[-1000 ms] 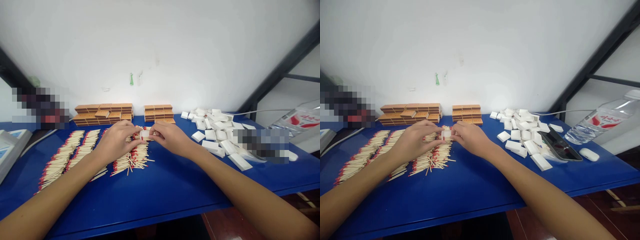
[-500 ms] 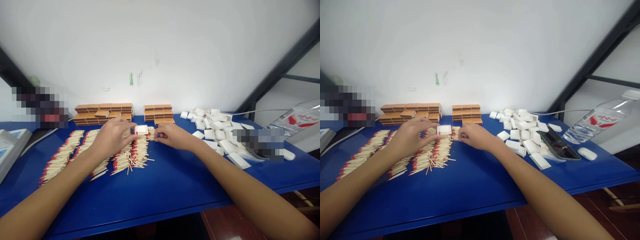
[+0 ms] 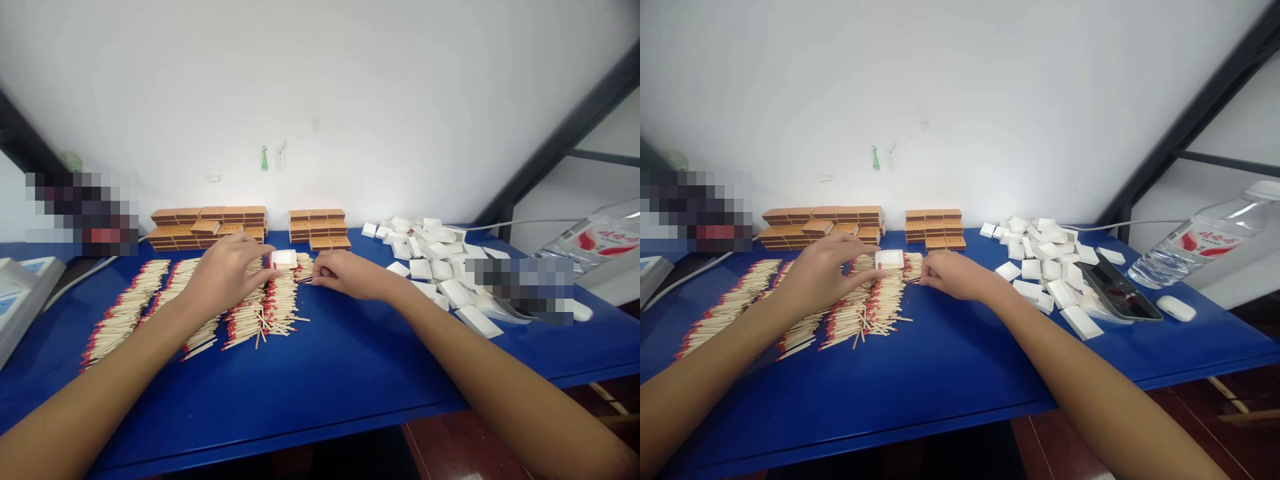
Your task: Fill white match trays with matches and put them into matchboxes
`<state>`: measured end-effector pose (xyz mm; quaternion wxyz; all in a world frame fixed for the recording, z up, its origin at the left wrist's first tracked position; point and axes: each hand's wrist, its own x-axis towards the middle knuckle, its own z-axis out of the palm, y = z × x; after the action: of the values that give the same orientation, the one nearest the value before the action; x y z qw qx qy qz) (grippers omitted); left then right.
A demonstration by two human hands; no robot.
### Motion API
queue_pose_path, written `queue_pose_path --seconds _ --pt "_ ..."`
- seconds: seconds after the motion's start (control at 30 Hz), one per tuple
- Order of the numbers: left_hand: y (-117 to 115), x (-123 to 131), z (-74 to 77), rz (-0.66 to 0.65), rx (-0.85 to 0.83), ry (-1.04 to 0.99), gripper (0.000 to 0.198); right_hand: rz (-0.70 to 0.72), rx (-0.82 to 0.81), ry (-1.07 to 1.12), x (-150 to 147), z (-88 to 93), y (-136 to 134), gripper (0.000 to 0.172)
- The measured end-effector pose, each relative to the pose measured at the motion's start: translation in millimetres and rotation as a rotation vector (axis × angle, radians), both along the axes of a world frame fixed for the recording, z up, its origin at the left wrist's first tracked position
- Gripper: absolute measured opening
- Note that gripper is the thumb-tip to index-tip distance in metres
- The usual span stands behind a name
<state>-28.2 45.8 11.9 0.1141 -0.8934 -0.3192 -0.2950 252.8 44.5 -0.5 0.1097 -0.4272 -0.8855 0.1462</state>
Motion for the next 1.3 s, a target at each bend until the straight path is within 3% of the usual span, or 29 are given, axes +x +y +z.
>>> queue_pose_path --seconds 0.4,0.57,0.7,0.93,1.3 --pt "-2.8 1.6 1.9 0.0 -0.026 -0.004 0.039 -0.013 0.02 0.022 -8.2 0.8 -5.7 0.003" --pt "-3.1 2.0 2.2 -0.004 -0.042 -0.017 0.037 0.01 0.019 0.011 -8.8 2.1 -5.7 0.01" --pt "-3.4 2.6 2.6 -0.009 -0.05 -0.023 0.039 -0.007 0.023 0.02 -8.4 1.5 -5.1 0.004" --pt "-2.6 1.7 1.3 -0.021 -0.039 -0.031 0.038 0.004 0.026 -0.008 -7.0 -2.6 -3.7 0.014" --pt "1.6 -1.0 -1.9 0.005 0.004 -0.001 0.042 -0.042 0.02 -0.021 -0.3 15.3 -11.2 0.01"
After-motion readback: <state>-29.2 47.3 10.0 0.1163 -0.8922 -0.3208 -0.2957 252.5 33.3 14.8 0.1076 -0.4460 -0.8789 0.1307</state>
